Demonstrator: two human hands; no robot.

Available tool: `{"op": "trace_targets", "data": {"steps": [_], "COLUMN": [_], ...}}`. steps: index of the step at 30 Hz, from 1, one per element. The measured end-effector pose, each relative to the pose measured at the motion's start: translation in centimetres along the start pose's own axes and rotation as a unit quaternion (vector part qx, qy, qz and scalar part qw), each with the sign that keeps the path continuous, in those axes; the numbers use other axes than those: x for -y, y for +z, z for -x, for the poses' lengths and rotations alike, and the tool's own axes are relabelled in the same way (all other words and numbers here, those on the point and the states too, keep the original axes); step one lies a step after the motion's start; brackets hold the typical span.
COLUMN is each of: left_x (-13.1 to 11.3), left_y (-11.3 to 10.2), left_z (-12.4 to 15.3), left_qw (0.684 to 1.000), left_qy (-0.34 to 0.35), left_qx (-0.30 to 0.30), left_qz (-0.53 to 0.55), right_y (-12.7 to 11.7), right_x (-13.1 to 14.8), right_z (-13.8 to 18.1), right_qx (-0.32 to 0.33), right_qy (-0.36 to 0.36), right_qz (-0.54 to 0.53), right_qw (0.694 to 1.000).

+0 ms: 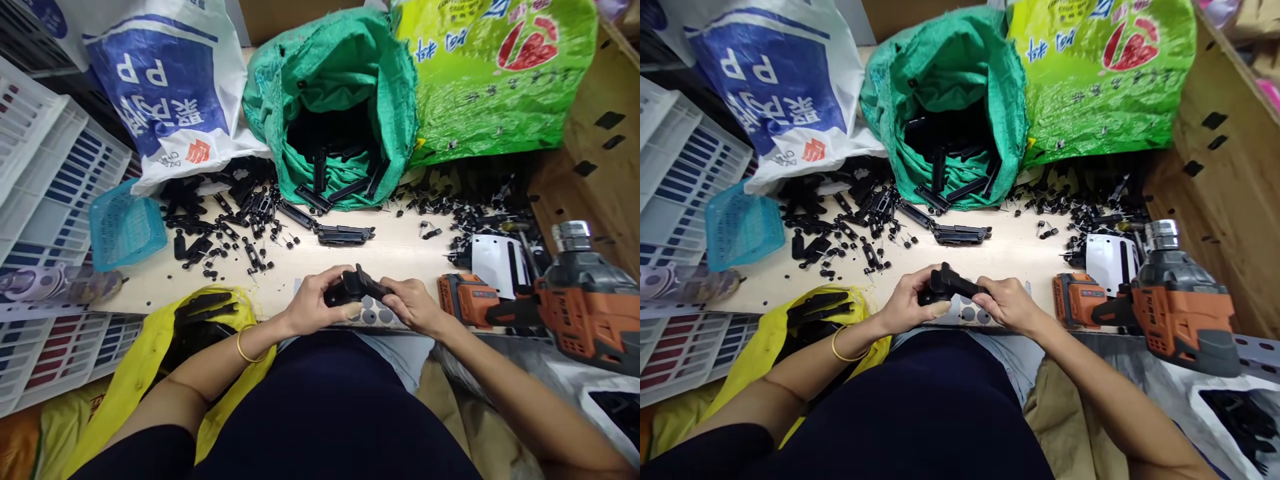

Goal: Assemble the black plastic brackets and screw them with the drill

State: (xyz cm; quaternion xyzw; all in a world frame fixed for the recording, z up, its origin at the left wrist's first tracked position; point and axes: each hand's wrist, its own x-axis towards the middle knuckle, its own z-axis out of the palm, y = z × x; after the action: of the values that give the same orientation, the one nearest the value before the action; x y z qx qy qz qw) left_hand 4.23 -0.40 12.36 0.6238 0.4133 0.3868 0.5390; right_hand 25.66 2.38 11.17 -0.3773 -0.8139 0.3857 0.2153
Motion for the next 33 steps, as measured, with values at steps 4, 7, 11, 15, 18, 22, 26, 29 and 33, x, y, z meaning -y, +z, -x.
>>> {"op": "trace_targets", "data": {"steps": [4,7,11,15,18,22,26,29,33], "left_x": [-0.6,-0.9,-0.8,0.1,0.7,0.9,1.0,0.9,0.6], "left_y": [0.2,-0.9,-2.0,-1.3,-1.0,-0.7,1.0,2.3,3.2], "left_z": [0.0,-0.1,0.1,-0.1,-0.1,0.8,1.4,1.2,0.6], "left_qw": [0.998,0.997,0.982,0.995,0.998,0.999,0.994,0.986,0.98], "left_qy": [0.013,0.029,0.044,0.029,0.021,0.029,0.037,0.022,0.052], "left_qx": [-0.063,-0.025,0.072,-0.01,-0.025,0.002,-0.091,-0.121,-0.142], "left_qz": [-0.008,-0.069,-0.167,-0.099,-0.046,-0.027,0.037,0.112,0.128], "right_y": [2.6,1.7,-0.8,1.8,4.0,3.3,3.0,4.6,8.8], "right_x": [1.0,0.7,0.1,0.7,1.4,2.3,2.8,2.7,2.5], "right_z": [0.2,-0.1,-0.5,-0.1,0.4,0.8,1.4,1.4,-0.4], "right_qx": [-0.11,-0.06,0.049,-0.054,-0.092,-0.005,-0.026,-0.095,-0.232], "right_qy": [0.022,-0.011,-0.054,0.02,0.056,0.039,0.087,0.118,0.165], "right_qz": [-0.087,-0.067,0.047,-0.088,-0.189,-0.173,-0.206,-0.258,-0.307], "right_qw": [0.99,0.996,0.996,0.994,0.976,0.984,0.974,0.954,0.908]}}
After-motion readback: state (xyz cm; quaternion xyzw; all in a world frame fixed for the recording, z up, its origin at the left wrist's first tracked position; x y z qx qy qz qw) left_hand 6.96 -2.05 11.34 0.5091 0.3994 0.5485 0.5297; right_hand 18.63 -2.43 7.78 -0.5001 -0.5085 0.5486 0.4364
